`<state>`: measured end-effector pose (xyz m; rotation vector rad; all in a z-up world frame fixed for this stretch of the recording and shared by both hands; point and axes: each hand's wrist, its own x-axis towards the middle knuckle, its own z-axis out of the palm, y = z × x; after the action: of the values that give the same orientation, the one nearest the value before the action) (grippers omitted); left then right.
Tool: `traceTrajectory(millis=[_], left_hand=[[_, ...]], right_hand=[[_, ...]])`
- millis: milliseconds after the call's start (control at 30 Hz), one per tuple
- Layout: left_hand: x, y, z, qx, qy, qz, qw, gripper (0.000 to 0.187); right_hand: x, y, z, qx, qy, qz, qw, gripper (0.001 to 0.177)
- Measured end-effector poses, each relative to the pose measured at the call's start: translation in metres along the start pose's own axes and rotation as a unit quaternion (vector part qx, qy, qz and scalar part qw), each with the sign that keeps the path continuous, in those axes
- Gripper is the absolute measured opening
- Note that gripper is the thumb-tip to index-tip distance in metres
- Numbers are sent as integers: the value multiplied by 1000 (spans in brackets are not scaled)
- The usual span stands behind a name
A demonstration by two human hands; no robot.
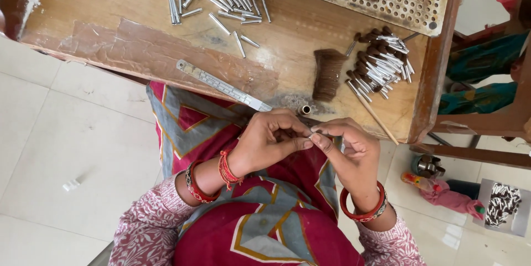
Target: Assembling small metal components by inserting thin rods into metal tubes at a workbench.
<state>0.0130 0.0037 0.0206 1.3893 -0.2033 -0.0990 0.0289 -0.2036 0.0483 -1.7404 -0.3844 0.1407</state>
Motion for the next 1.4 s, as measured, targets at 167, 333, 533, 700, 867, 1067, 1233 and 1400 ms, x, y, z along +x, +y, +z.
traceTrajectory(millis=[167,333,533,700,867,1067,1233,1400], left_hand=[[-5,-13,6,-19,3,-31,999,11],[-5,-13,7,-33,-3,-9,999,14],[-2,-11,6,12,-7,47,999,18],[-3,-13,6,22,-8,82,996,20],[-12,-10,10,-40,30,26,998,24],[-21,-33,13,247,69,266,929,34],[-21,-23,-5,398,-7,411,820,31],[-25,-28,-22,473,-112,425,763,26]], right_hand=[[0,-6,4,-40,25,12,999,14],[-2,-2,5,-21,37,7,999,13],[-6,4,6,46,60,47,996,10],[-6,3,6,70,68,58,994,9],[-1,-5,13,40,24,5,999,17],[-21,24,7,54,34,51,997,13],[-17,15,6,74,-21,124,989,8],[-14,8,15,57,41,109,992,12]])
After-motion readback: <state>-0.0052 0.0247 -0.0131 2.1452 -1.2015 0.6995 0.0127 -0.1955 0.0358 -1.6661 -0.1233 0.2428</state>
